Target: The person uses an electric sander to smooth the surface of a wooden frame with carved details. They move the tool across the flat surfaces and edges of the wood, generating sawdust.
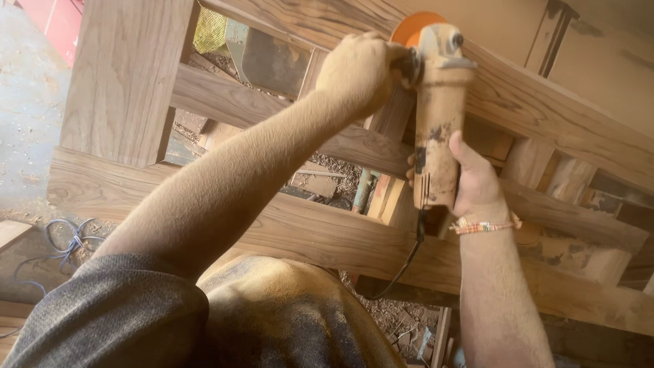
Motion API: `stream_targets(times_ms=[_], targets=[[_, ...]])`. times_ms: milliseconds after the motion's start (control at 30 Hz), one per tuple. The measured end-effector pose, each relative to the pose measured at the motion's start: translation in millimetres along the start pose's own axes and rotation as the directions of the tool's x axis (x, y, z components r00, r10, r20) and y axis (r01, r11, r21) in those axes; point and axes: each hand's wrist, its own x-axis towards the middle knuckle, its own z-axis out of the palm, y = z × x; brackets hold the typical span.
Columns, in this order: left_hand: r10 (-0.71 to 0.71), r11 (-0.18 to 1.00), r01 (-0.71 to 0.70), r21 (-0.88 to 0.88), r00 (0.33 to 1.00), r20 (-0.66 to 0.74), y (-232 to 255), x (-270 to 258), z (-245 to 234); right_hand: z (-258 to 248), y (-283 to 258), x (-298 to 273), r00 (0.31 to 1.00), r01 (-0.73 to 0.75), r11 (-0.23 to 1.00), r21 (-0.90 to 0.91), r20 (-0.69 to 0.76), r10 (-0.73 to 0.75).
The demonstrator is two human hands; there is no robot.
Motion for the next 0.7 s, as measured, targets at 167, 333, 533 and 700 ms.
stream_targets(times_ms=[167,333,533,700], targets=[[-0.076,0.997,0.076,-0.007,0.997,0.035,3.6,-30.5,-6.8,-8.4,27.2,-8.6,1.0,0.01,1.0,0.005,-0.012,-0.01],[-0.045,0.999,0.047,-0.024,0.995,0.086,29.4,-104.5,-3.1,-13.6,78.4,-66.2,0.998,-0.056,0.995,0.087,0.044,0.052],[0.0,0.996,0.01,-0.087,0.994,0.108,26.4,-166.5,3.1,6.3,121.2,-101.4,0.999,-0.034,0.993,0.116,0.032,0.03],[0.054,0.997,-0.049,0.062,0.995,-0.087,18.3,-146.6,11.2,16.5,106.0,-76.5,0.997,0.027,0.987,0.157,0.07,-0.038]])
